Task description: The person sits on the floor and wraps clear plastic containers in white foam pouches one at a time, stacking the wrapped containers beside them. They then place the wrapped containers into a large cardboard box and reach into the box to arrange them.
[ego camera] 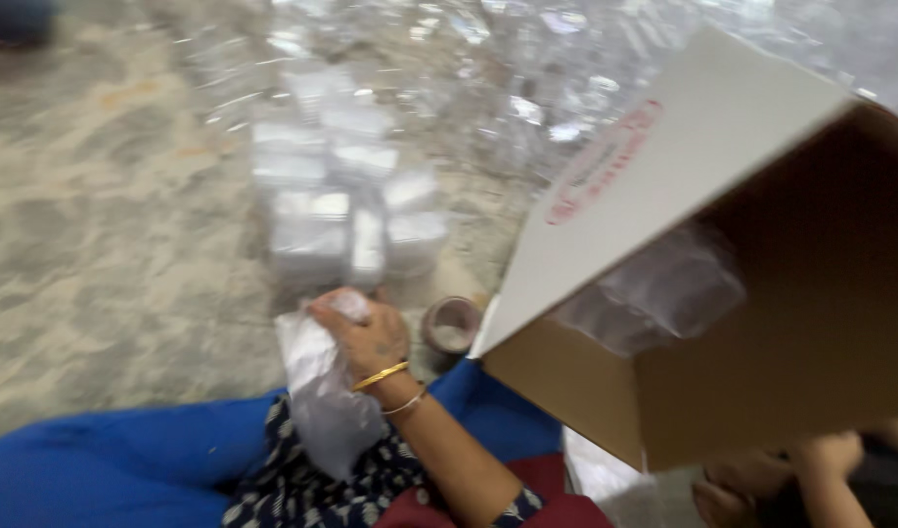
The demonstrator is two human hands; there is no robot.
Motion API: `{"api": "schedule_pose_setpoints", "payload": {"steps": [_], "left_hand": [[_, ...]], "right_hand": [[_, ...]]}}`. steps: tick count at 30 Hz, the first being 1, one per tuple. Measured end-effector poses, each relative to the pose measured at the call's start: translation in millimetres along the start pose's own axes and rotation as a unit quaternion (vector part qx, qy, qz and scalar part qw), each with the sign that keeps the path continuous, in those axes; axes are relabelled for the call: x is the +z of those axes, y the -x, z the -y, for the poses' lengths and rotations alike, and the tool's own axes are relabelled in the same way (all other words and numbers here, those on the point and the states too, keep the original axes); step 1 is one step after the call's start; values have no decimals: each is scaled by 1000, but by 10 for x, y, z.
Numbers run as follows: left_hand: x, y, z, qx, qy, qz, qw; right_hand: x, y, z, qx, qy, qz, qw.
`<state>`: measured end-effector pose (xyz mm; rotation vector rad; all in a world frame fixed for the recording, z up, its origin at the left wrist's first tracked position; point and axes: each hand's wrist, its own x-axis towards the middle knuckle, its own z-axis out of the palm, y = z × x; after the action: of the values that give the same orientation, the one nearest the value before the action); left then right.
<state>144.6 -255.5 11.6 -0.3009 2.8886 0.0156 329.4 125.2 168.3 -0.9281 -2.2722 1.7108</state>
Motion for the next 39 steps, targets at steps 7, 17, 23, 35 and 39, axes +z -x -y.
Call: {"api": "schedule_pose_setpoints", "payload": {"steps": [7, 17, 23, 35, 39], "left_hand": [[-162, -79, -747, 216, 68, -42, 973], [-407, 211, -1964, 568, 136, -20, 812], [-1228, 1005, -2159, 480, 471, -30, 739], [-1218, 1310, -2068, 363, 618, 61, 695], [-1300, 1322, -2046, 347, 631, 68, 690]], "right_hand": [[102, 60, -218, -56, -346, 23, 936], [339, -337, -498, 39, -386, -70, 919], [522, -497, -396, -48, -338, -37, 939], [666, -496, -141, -84, -425, -6, 901], [706, -529, -230, -69, -453, -11, 889]]}}
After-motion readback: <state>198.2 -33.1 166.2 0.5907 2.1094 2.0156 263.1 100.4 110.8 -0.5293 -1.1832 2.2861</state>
